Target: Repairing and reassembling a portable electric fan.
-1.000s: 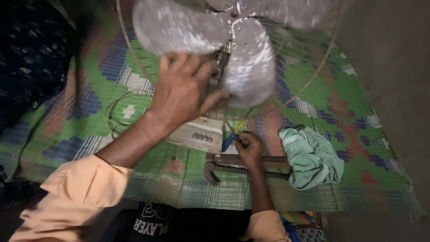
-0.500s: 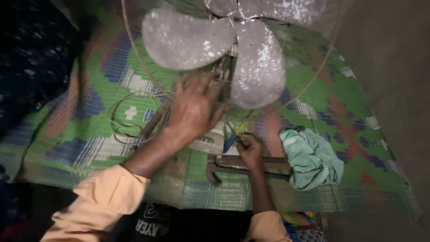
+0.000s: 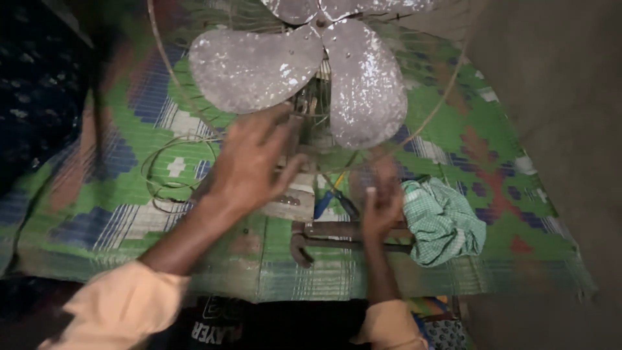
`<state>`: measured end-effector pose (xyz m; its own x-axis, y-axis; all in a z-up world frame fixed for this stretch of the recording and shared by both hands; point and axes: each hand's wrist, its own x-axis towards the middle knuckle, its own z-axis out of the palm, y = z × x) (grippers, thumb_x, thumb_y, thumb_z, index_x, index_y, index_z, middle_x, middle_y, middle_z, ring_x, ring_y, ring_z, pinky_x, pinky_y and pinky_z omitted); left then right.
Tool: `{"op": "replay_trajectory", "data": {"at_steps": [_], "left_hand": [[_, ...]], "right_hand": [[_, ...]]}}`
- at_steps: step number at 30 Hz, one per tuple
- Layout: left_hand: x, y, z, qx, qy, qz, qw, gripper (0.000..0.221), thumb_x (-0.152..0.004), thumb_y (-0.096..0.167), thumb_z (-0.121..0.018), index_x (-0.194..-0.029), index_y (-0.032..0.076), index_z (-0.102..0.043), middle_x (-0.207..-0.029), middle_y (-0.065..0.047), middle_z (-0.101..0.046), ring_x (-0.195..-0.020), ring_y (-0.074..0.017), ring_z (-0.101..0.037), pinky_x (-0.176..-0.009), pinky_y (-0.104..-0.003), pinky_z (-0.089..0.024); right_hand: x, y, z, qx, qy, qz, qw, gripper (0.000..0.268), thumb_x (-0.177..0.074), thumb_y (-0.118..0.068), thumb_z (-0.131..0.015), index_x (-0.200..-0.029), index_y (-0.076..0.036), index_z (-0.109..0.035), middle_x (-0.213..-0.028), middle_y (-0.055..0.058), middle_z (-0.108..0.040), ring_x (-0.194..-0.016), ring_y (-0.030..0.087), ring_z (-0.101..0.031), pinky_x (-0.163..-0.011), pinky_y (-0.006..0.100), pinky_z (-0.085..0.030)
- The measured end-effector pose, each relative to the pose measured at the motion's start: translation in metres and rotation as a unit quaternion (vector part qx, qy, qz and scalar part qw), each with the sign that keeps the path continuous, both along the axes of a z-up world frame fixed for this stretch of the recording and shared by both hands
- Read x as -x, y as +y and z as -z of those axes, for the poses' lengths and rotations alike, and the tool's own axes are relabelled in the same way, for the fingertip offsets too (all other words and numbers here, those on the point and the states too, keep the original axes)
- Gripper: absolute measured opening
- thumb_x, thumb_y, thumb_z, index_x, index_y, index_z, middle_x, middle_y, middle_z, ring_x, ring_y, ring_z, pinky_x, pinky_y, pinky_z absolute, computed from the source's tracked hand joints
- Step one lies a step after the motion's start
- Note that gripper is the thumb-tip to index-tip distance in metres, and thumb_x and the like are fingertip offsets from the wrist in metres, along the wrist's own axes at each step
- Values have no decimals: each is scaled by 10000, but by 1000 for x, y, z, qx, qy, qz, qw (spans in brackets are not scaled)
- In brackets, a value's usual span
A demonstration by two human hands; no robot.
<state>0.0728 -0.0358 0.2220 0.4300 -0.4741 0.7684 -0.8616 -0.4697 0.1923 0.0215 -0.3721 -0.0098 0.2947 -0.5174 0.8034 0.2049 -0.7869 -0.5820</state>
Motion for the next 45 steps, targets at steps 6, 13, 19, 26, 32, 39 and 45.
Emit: {"op": "replay_trajectory", "data": {"at_steps": [6,13,19,26,32,39,45], "left_hand": [[-64,81,-20,144,-162,-134,967,642,-1001,345,-743,-1494,-10,-535,-1585,-274,-371,-1499,-400,-348,-1269,-558,-298],[-87,37,-42,-115,-91,-158,976,896,-972,533,-796,-1572,-12,-416,-1672,-280,-286,-1586,-413,-261,-1315,-645,-211],[-92,48,-49,40,-24,-151,987,1026,-1015,704,-702,-1612,-75,-402,-1596,-448,-230,-1504,-573,-151,-1105,-827,14],[-106,41,-17,13,-44,-115,992,874,-1034,624,-660,-1523,-70,-454,-1568,-412,-344,-1528,-523,-254,-1122,-831,29],[-97,34,-22,-41,18,-132,990,870,-967,645,-716,-1541,22,-515,-1567,-352,-395,-1523,-481,-296,-1133,-839,30],[-120,60,7,201,17,-309,929,1150,-856,540,-796,-1658,111,-91,-1659,-366,-56,-1633,-489,-70,-1253,-789,-35],[-96,42,-3,483,561,75,668,660,-817,252,-817,-1385,-14,-612,-1289,-212,-716,-1120,-316,-702,-844,-433,-553]], "right_hand": [[42,-5,-222,9,-90,-67,994,681,-1072,-258,-718,-1577,78,-408,-1600,282,-496,-1439,380,-507,-1266,483,-387],[-31,11,-366,184,222,-17,957,1034,-880,-392,-959,-1585,17,-323,-1665,291,-327,-1564,450,-316,-1266,632,-215],[-56,-41,-358,172,328,-15,929,1363,-661,-462,-1002,-1529,136,-139,-1543,449,-131,-1419,560,-226,-1128,610,-220],[-29,11,-377,-51,347,-186,918,1141,-688,-443,-921,-1537,47,-337,-1396,267,-615,-1252,433,-648,-930,496,-562],[-33,16,-375,82,343,-119,928,1238,-684,-337,-1014,-1523,92,-212,-1408,293,-574,-1265,396,-619,-1011,429,-514],[-45,-15,-345,-30,296,-163,941,774,-825,-259,-955,-1402,97,-580,-1307,231,-726,-1170,324,-741,-975,419,-566],[-48,7,-343,-192,216,-256,922,723,-837,-132,-824,-1406,52,-418,-1185,227,-727,-1002,340,-774,-801,505,-644]]}}
